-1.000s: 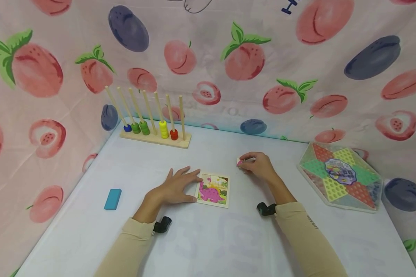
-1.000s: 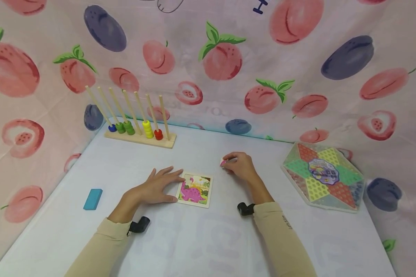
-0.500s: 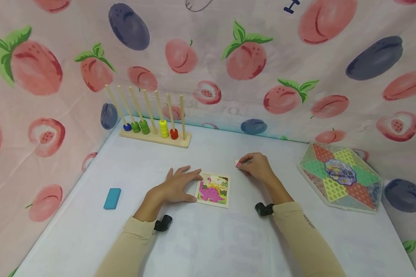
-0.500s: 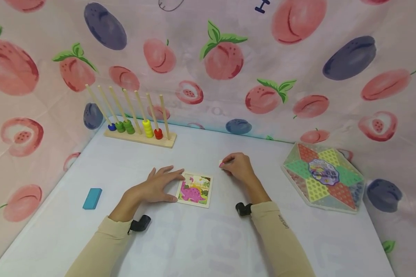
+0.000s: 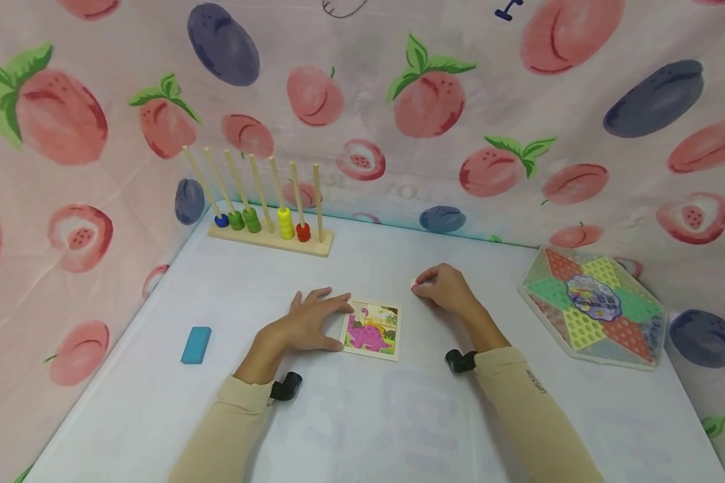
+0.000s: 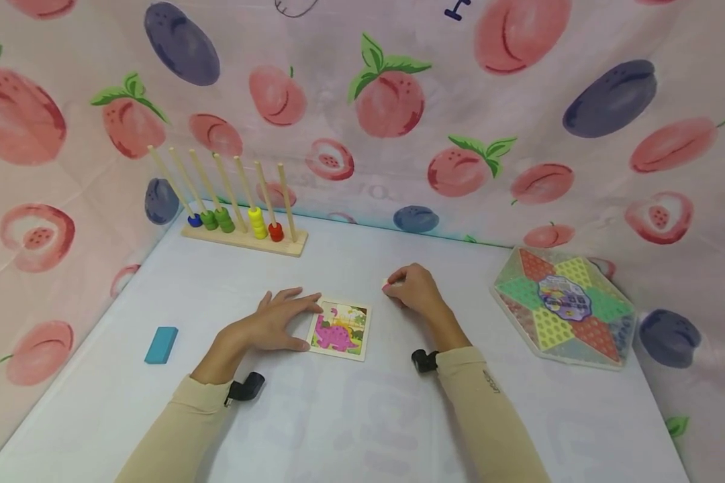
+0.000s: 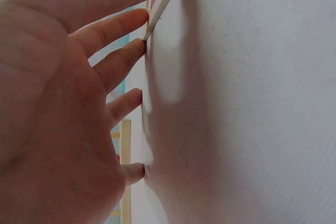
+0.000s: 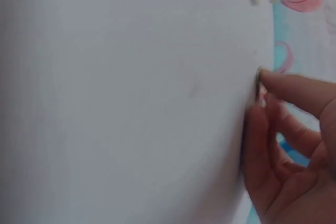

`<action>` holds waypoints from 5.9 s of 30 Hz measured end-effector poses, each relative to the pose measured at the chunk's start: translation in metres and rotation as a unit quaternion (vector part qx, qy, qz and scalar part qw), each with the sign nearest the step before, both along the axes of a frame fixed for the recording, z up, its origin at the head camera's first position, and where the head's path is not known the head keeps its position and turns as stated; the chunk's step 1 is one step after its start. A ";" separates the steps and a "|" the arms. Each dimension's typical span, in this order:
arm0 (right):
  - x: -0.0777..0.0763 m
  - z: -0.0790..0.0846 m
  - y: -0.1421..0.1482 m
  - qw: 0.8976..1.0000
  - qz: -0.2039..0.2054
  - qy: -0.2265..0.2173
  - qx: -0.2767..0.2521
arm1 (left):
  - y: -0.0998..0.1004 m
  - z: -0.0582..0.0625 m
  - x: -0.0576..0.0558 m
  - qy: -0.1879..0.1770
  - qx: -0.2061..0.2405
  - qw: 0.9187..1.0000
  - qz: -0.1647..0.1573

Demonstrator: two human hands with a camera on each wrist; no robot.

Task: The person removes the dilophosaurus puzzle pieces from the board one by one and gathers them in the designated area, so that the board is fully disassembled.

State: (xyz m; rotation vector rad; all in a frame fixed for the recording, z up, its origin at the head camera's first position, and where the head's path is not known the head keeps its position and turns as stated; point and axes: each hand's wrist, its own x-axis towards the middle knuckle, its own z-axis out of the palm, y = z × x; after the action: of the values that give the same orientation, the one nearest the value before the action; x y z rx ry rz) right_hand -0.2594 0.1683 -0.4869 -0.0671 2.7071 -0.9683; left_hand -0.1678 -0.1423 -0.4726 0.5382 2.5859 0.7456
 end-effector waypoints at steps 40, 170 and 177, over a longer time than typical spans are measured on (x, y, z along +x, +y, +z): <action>0.016 0.021 -0.050 0.971 0.231 0.043 -0.046 | 0.003 0.005 -0.003 -0.001 -0.004 1.000 0.006; 0.006 -0.006 0.058 0.997 -0.012 0.048 -0.058 | 0.012 -0.010 -0.005 0.084 0.000 0.996 0.007; 0.005 -0.007 0.054 0.997 -0.015 0.075 -0.016 | 0.008 -0.012 -0.008 0.074 -0.002 0.997 -0.011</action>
State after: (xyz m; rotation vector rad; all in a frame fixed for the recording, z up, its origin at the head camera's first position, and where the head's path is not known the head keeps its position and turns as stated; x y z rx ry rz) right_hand -0.2548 0.2219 -0.4939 -0.1104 2.8353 -1.0560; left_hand -0.1756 -0.1340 -0.4844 0.6414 2.7116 0.7194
